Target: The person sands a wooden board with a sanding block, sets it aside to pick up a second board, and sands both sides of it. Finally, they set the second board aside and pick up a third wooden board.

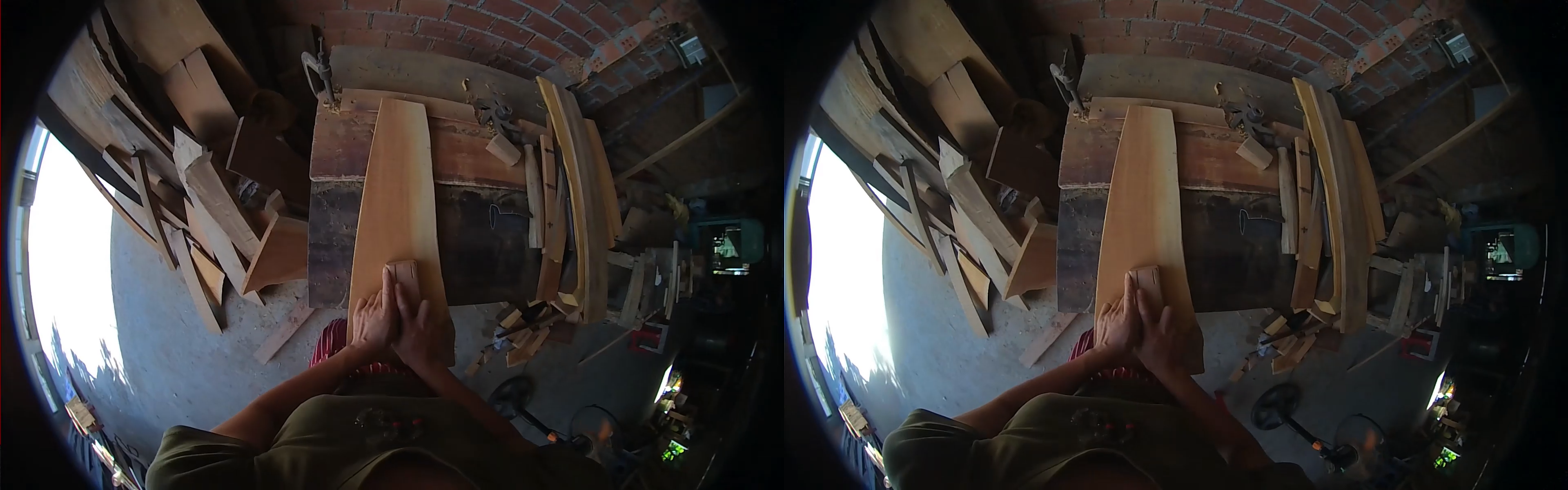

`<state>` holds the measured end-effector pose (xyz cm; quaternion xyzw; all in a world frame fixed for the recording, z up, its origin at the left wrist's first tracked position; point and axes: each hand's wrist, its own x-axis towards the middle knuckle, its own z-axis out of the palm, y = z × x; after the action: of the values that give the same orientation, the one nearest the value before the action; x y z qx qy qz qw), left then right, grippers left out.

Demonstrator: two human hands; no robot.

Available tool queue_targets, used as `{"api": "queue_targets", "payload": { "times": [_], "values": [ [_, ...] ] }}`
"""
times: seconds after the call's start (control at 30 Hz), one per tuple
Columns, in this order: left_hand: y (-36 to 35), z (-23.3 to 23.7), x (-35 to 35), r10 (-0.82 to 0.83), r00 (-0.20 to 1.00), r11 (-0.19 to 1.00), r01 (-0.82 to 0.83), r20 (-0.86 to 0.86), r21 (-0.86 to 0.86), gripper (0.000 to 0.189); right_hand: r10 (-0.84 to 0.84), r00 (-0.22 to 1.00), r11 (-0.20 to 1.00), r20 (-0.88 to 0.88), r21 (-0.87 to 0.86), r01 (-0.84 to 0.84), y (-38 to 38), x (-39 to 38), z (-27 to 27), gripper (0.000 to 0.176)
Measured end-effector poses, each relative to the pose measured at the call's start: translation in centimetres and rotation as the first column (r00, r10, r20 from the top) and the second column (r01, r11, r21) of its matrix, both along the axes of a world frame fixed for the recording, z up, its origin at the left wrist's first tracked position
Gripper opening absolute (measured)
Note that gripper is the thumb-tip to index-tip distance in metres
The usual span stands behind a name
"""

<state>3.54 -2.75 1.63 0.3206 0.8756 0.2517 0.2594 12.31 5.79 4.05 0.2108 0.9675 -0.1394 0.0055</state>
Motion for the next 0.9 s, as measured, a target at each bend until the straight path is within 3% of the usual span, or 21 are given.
{"api": "queue_targets", "payload": {
  "times": [0.07,0.13,0.2,0.27,0.33,0.4,0.47,0.6,0.67,0.73,0.8,0.9],
  "values": [
    [2.3,-0.2,-3.0,0.036,0.998,0.996,-0.031,-0.056,0.082,0.08,-0.026,0.986,1.0,0.166,-0.01,0.028,2.2,-3.5,0.8,0.083],
    [6.5,-1.3,-7.6,0.09,0.993,0.986,-0.079,-0.072,0.148,0.077,-0.079,0.993,0.996,-0.086,0.025,0.081,5.4,-8.0,-2.2,0.08],
    [11.2,-1.2,-13.6,0.101,0.984,0.976,-0.069,-0.147,0.208,0.076,-0.138,0.989,0.99,-0.051,0.001,0.138,9.5,-14.2,-1.3,0.078],
    [15.8,0.4,-19.8,0.062,0.995,0.994,-0.055,-0.08,0.091,0.074,-0.126,0.989,0.992,-0.075,0.021,0.128,13.9,-20.0,-0.9,0.084],
    [20.2,0.5,-25.1,0.08,0.993,0.994,-0.074,-0.085,0.076,0.071,-0.055,0.976,0.993,-0.21,0.089,0.075,18.4,-25.1,-2.0,0.076],
    [22.7,0.6,-28.2,0.088,0.988,0.995,-0.081,-0.124,0.063,0.068,-0.108,0.985,0.994,-0.135,0.015,0.111,20.7,-28.4,-1.7,0.074],
    [23.5,0.3,-29.4,0.1,0.989,0.993,-0.094,-0.106,0.066,0.067,-0.089,0.986,0.994,-0.142,0.046,0.097,21.8,-29.7,-2.1,0.074],
    [20.8,0.3,-26.3,0.087,0.996,0.994,-0.084,-0.03,0.074,0.067,-0.152,0.975,0.986,-0.16,0.051,0.162,18.4,-26.2,-2.4,0.074],
    [16.8,-1.0,-21.4,0.087,0.988,0.992,-0.075,-0.128,0.099,0.07,-0.144,0.978,0.989,-0.151,-0.005,0.145,14.3,-21.1,-1.6,0.072],
    [11.5,-0.4,-15.3,0.08,0.991,0.995,-0.073,-0.111,0.061,0.074,-0.148,0.986,0.988,-0.074,0.025,0.15,9.3,-15.5,-1.4,0.072],
    [6.1,-0.8,-9.0,0.154,0.987,0.985,-0.15,-0.047,0.082,0.079,-0.062,0.986,0.998,-0.153,0.002,0.063,4.8,-9.5,-1.3,0.078],
    [-1.8,-0.4,-0.6,0.194,0.978,0.966,-0.176,-0.08,0.186,0.08,0.048,0.995,0.991,-0.083,-0.118,-0.058,-1.3,-1.8,-1.1,0.082]
  ]
}}
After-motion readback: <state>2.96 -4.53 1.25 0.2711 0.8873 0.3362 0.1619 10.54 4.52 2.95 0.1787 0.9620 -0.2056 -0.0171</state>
